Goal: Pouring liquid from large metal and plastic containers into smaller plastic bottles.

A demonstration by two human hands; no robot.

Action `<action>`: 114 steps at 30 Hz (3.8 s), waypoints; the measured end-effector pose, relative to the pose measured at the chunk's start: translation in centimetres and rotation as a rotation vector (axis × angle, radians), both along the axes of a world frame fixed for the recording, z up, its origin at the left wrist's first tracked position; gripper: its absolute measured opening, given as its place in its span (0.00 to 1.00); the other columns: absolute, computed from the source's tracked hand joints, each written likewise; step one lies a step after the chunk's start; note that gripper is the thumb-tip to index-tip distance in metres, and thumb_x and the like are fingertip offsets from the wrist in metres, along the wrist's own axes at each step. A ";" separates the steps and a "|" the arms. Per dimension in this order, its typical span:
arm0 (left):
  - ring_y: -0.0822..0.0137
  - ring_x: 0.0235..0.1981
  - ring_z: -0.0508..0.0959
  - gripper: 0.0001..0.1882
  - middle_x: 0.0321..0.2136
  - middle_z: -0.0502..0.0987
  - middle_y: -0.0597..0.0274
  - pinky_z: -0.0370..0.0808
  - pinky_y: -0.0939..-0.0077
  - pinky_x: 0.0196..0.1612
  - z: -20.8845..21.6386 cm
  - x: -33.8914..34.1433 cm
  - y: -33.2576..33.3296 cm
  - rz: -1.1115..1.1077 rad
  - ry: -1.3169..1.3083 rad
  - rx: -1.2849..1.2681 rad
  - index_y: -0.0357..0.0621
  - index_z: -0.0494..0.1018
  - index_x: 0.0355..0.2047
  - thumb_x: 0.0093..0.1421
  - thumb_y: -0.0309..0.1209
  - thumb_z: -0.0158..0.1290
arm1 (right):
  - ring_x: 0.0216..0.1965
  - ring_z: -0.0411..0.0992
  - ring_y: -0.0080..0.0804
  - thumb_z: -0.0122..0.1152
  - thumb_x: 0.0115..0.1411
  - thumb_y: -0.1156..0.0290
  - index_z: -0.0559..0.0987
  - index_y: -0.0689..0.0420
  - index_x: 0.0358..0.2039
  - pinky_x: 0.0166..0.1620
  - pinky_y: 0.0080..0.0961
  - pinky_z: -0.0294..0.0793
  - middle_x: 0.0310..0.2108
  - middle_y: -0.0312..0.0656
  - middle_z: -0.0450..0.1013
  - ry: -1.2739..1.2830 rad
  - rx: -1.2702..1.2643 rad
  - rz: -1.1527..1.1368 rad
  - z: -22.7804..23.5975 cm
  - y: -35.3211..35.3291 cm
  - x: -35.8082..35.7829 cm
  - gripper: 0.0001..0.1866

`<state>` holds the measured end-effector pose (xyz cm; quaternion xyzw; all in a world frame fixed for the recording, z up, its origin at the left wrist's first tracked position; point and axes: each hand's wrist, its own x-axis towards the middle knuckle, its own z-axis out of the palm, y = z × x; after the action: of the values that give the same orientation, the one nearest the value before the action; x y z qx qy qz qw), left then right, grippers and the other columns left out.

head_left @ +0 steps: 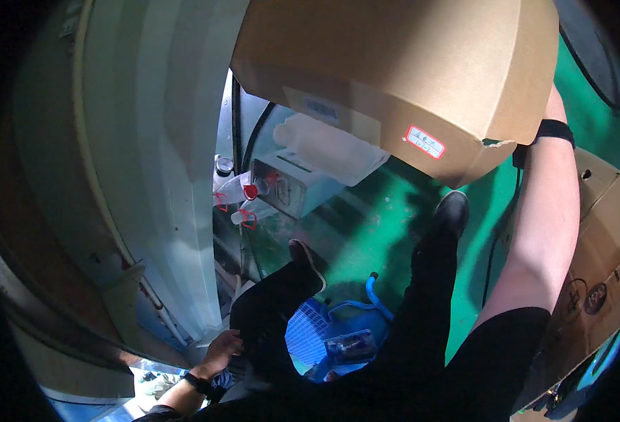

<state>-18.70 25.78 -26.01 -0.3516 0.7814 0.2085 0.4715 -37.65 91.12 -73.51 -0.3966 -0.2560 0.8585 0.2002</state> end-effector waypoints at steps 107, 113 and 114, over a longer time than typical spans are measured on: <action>0.59 0.58 0.71 0.38 0.62 0.67 0.49 0.68 0.65 0.62 -10.3 -7.0 18.4 -0.474 0.315 0.434 0.42 0.52 0.70 0.62 0.27 0.57 | 0.50 0.78 0.37 0.49 0.66 0.48 0.85 0.49 0.44 0.61 0.47 0.57 0.46 0.41 0.81 -0.828 1.755 1.551 21.5 -6.1 -3.3 0.23; 0.56 0.60 0.70 0.38 0.62 0.67 0.47 0.67 0.63 0.64 -6.2 -5.6 16.6 -0.460 0.373 0.513 0.39 0.52 0.70 0.62 0.28 0.56 | 0.45 0.80 0.35 0.47 0.63 0.62 0.87 0.49 0.38 0.57 0.45 0.60 0.41 0.39 0.83 -0.817 1.817 1.174 25.1 -7.0 1.1 0.18; 0.55 0.62 0.69 0.37 0.62 0.67 0.46 0.66 0.63 0.65 -5.0 -5.2 15.9 -0.444 0.392 0.486 0.38 0.54 0.69 0.62 0.27 0.56 | 0.43 0.80 0.35 0.48 0.63 0.61 0.87 0.49 0.37 0.56 0.45 0.61 0.40 0.39 0.83 -0.790 1.916 1.293 26.8 -7.9 1.2 0.18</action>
<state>-23.87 41.69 -31.02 -0.0054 0.8417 0.3437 0.4164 -36.47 83.24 -46.75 -0.1217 -0.9785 0.0841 -0.1440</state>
